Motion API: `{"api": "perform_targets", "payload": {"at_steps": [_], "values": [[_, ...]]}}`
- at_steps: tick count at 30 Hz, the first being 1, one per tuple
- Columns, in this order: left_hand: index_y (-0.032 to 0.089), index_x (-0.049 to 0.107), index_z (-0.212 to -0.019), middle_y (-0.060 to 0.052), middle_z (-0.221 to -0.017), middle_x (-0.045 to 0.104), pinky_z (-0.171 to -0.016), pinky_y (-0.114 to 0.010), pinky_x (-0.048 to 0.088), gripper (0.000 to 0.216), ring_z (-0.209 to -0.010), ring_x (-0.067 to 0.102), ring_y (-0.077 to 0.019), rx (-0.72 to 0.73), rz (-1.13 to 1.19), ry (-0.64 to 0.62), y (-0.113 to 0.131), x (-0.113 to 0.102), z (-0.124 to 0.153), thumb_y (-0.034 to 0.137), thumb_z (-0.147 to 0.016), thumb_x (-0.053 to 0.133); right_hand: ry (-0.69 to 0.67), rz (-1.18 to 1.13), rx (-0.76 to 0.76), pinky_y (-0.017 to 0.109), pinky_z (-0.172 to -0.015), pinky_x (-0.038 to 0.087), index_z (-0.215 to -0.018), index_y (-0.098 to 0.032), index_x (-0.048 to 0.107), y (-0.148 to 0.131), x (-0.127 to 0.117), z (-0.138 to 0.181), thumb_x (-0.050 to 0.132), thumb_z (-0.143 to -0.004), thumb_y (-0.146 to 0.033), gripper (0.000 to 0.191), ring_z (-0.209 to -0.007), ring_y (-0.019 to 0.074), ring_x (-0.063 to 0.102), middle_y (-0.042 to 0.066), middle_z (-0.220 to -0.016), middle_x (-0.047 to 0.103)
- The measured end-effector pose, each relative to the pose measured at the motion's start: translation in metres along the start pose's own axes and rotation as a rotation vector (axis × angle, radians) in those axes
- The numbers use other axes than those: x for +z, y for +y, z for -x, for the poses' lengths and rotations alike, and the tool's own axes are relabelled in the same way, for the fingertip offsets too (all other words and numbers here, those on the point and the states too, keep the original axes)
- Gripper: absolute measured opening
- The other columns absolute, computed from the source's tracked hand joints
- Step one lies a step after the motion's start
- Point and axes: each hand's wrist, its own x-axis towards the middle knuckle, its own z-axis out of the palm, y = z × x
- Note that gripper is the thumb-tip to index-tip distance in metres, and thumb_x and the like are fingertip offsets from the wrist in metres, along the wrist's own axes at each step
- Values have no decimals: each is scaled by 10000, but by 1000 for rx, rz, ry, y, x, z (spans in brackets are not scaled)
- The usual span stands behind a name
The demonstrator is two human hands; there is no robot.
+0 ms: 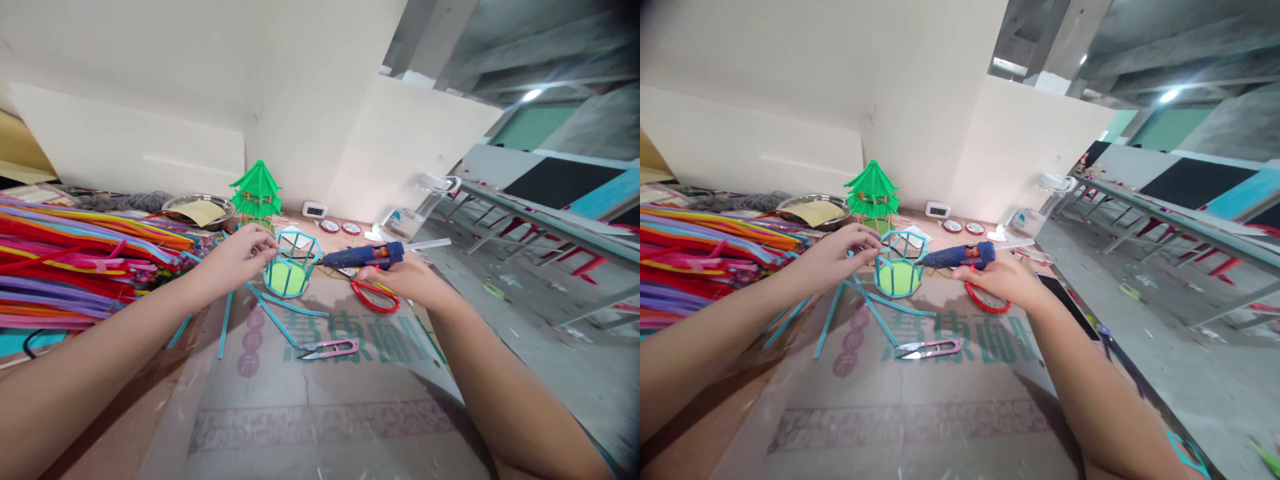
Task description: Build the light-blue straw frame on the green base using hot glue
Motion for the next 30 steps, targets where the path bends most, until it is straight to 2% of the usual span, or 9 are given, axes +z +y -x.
{"api": "perform_targets", "payload": {"at_steps": [7,12,17,24,30], "values": [[181,642,-879,-91,-1087,593,-896,-388,485,259,-1056,581,-236,3,4,4,-2,1,0,394,-893,495,12,8,14,428,-858,581,-993,-258,776,2,1,0,682,-800,-474,305,-919,292,718,9,-995,781],[179,643,-874,-83,-1084,591,-872,-365,481,243,-1044,580,-222,13,1,0,-4,1,0,372,-902,498,-22,-105,-34,400,-804,579,-1035,-237,759,0,-3,2,613,-835,-504,364,-887,274,715,27,-971,777],[177,638,-883,-83,-1086,590,-860,-367,479,234,-1050,583,-227,14,2,0,-5,1,0,365,-903,500,-64,-127,-22,350,-720,555,-894,-175,757,-5,-6,3,594,-840,-533,396,-758,234,691,49,-814,757],[179,645,-911,-81,-1078,592,-861,-364,482,226,-1051,588,-225,19,-2,7,-6,1,-1,357,-902,506,-68,-204,-32,340,-736,552,-864,-172,751,-3,-8,4,609,-825,-599,452,-777,235,688,58,-810,749],[181,647,-908,-79,-1085,590,-861,-356,490,223,-1065,588,-226,11,-1,5,-6,1,0,357,-899,511,-26,-202,-66,321,-742,565,-939,-194,760,-2,-10,5,621,-834,-588,431,-811,232,701,50,-835,760]]}}
